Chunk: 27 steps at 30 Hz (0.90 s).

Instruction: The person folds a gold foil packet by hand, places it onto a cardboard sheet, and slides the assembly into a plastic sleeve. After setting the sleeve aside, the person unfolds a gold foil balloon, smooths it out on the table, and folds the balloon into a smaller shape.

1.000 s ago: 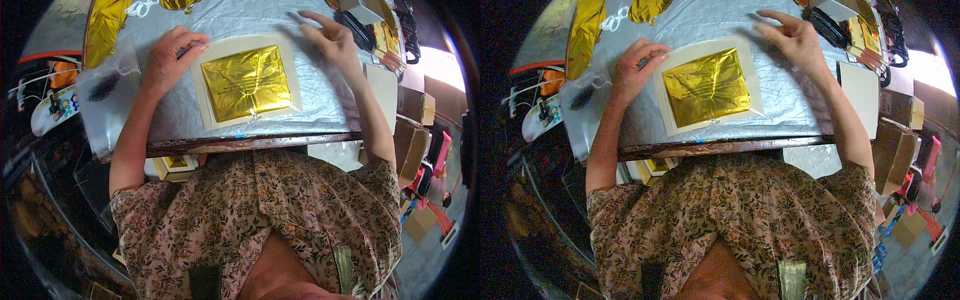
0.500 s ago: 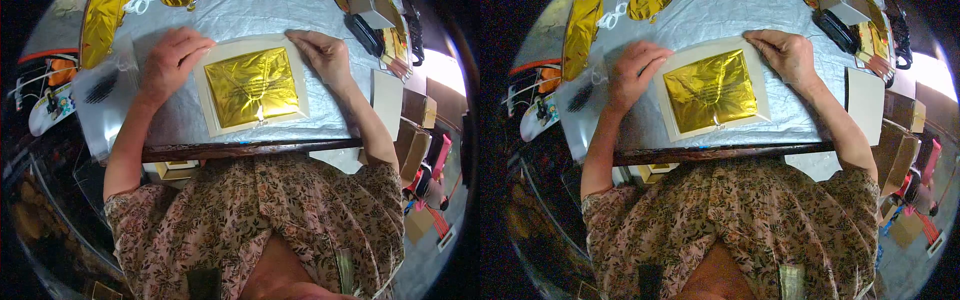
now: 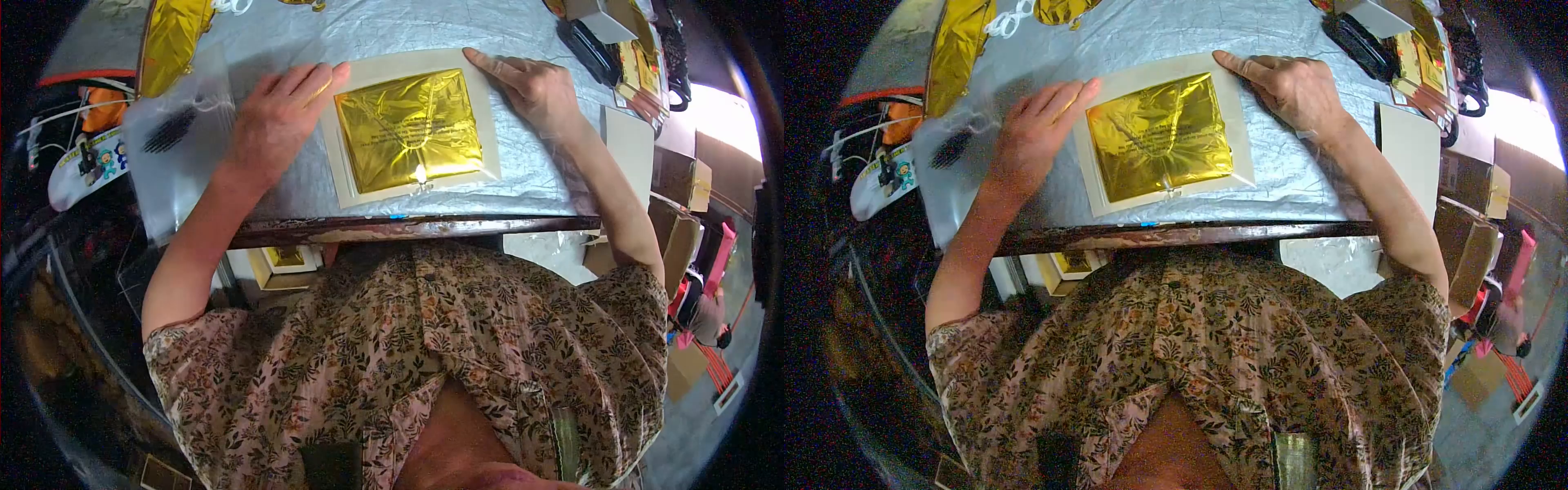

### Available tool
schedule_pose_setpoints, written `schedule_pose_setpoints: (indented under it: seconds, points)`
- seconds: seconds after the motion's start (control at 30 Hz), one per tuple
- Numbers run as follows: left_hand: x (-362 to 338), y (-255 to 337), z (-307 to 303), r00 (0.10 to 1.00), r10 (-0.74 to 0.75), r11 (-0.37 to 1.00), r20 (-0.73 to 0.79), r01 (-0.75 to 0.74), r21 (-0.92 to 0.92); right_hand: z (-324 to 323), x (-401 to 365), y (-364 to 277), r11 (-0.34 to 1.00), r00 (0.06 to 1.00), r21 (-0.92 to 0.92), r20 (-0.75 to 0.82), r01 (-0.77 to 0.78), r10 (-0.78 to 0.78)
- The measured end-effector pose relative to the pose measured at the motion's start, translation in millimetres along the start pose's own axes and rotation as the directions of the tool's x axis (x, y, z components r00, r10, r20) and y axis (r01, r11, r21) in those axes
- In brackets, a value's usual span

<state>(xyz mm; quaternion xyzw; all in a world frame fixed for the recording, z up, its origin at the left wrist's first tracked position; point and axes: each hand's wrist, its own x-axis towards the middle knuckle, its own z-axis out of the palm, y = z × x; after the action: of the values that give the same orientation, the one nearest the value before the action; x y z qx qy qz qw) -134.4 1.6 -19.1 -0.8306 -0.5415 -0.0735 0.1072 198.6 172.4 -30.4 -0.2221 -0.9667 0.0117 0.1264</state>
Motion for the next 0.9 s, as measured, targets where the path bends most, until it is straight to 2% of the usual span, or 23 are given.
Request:
schedule_pose_setpoints:
  seconds: [0.03, 0.13, 0.2, 0.23, 0.3, 0.33, 0.4, 0.5, 0.57, 0.67, 0.7, 0.77, 0.8, 0.87, 0.9]
  points:
    - [-2.6, -3.1, -3.4, 1.000, 0.000, 1.000, -0.001, 0.000, 0.007, -1.4, -0.8, 0.3, 0.997, 0.999, -0.075, 0.046, 0.011, -0.007]
    - [3.4, -20.7, -5.3, 0.999, 0.011, 0.999, 0.035, -0.009, -0.047, -3.1, -1.6, -1.4, 0.991, 0.997, -0.131, 0.070, 0.020, -0.011]
    - [16.9, -27.3, 0.7, 0.996, -0.088, 0.994, 0.016, 0.089, -0.061, 1.0, -3.7, -1.9, 0.988, 0.998, -0.153, 0.062, 0.014, -0.005]
    - [26.4, -16.9, 6.3, 0.996, -0.087, 0.994, 0.017, 0.088, -0.059, 3.2, -3.5, -1.1, 0.984, 0.998, -0.175, 0.062, 0.017, -0.006]
    - [52.6, 21.5, 16.2, 0.994, -0.104, 0.927, 0.031, 0.108, -0.359, 3.3, -3.0, -1.7, 0.979, 0.997, -0.202, 0.078, 0.019, -0.003]
    - [54.4, 25.1, 20.7, 0.994, -0.105, 0.925, 0.037, 0.111, -0.363, 3.5, -2.5, -1.6, 0.972, 0.996, -0.234, 0.089, 0.022, -0.001]
    - [57.3, 30.8, 28.5, 0.998, 0.052, 0.954, 0.039, -0.038, -0.297, 3.7, -4.2, -2.7, 0.976, 0.992, -0.219, 0.120, 0.001, 0.026]
    - [48.4, 26.1, 30.7, 0.996, 0.052, 0.954, 0.076, -0.027, -0.298, 0.7, -6.2, -4.4, 0.979, 0.996, -0.201, 0.085, -0.023, 0.041]
    - [39.1, 22.9, 31.1, 0.995, 0.026, 0.958, 0.092, 0.001, -0.287, -0.5, -5.3, -3.1, 0.962, 0.981, -0.267, 0.157, -0.066, 0.111]
    - [25.4, 18.0, 29.9, 0.996, -0.009, 0.963, 0.090, 0.033, -0.267, 4.4, -2.4, 0.3, 0.965, 0.977, -0.246, 0.166, -0.092, 0.136]
    - [22.9, 18.1, 29.0, 0.997, -0.019, 0.964, 0.079, 0.039, -0.262, 7.3, -1.2, 3.2, 0.965, 0.978, -0.247, 0.161, -0.093, 0.135]
    - [24.1, 20.7, 27.9, 0.997, -0.031, 0.973, 0.064, 0.045, -0.226, 11.3, 4.7, 9.6, 0.986, 0.998, -0.167, 0.045, -0.024, 0.032]
    - [23.7, 22.3, 26.9, 0.997, -0.046, 0.979, 0.057, 0.056, -0.196, -2.4, 16.0, -6.3, 0.986, 0.999, -0.167, 0.041, -0.015, 0.022]
    - [23.6, 22.9, 27.1, 0.997, -0.055, 0.977, 0.057, 0.066, -0.204, -25.9, 38.0, -43.3, 0.978, 0.962, -0.202, 0.256, -0.042, 0.094]
    - [23.4, 22.7, 26.0, 0.997, -0.051, 0.973, 0.061, 0.063, -0.222, -21.6, 40.4, -47.2, 0.981, 0.959, -0.194, 0.280, 0.014, 0.041]
